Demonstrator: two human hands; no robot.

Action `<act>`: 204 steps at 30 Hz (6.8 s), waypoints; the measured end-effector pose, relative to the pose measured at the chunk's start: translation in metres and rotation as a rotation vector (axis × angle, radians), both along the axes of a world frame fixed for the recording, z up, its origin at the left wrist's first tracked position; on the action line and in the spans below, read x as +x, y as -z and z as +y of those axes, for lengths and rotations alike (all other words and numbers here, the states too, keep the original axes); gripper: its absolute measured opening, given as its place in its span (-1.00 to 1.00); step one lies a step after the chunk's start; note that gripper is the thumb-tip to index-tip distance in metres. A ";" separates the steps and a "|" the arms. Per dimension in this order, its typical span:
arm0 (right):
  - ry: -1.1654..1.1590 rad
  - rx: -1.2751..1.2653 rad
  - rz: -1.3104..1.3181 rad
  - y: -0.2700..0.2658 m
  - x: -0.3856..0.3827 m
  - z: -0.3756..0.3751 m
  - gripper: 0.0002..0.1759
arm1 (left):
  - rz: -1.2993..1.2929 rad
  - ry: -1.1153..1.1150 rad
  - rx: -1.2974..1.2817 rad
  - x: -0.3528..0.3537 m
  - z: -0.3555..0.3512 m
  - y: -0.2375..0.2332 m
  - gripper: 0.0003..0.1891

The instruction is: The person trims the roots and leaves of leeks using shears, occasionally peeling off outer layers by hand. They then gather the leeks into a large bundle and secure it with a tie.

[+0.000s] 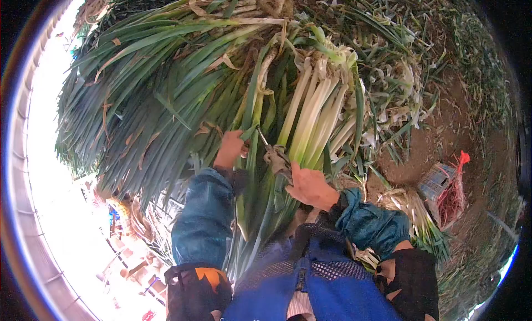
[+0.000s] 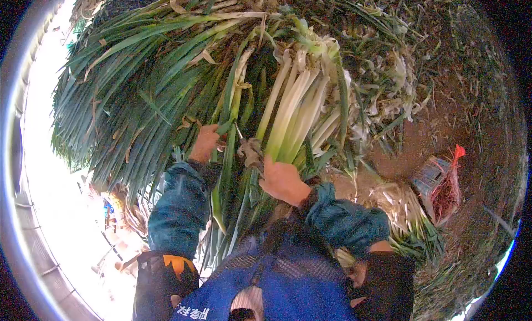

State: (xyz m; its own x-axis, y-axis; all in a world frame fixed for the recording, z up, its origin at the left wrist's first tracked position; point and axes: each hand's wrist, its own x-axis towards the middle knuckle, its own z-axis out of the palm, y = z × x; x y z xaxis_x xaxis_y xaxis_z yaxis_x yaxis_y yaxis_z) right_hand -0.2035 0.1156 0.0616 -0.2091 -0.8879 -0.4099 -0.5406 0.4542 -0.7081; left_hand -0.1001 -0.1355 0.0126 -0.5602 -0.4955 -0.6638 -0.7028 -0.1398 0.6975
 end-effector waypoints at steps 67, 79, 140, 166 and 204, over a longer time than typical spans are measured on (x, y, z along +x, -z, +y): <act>0.189 0.039 0.065 -0.014 -0.049 -0.045 -0.30 | 0.136 -0.050 0.155 0.028 0.063 -0.107 -0.63; 0.276 0.146 0.027 -0.062 -0.056 -0.005 -0.28 | 0.231 0.224 -0.239 -0.023 0.078 -0.085 -0.54; 0.165 0.044 0.149 -0.036 -0.051 0.002 -0.33 | 0.045 0.129 -0.166 0.005 0.081 -0.003 -0.60; 0.239 -0.011 0.289 0.024 -0.118 -0.058 -0.44 | 0.189 0.035 0.064 -0.010 0.101 -0.041 -0.63; 0.037 0.317 0.067 -0.033 -0.044 0.036 -0.29 | 0.214 0.219 -0.917 -0.006 0.143 0.023 -0.66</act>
State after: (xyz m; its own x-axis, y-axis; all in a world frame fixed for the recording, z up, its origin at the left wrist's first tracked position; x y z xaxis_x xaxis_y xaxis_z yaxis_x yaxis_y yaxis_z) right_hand -0.2472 0.1514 0.0949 -0.2748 -0.7093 -0.6492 -0.5602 0.6668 -0.4914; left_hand -0.1064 0.0071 -0.0101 -0.7657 -0.6407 0.0560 -0.4940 0.6416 0.5868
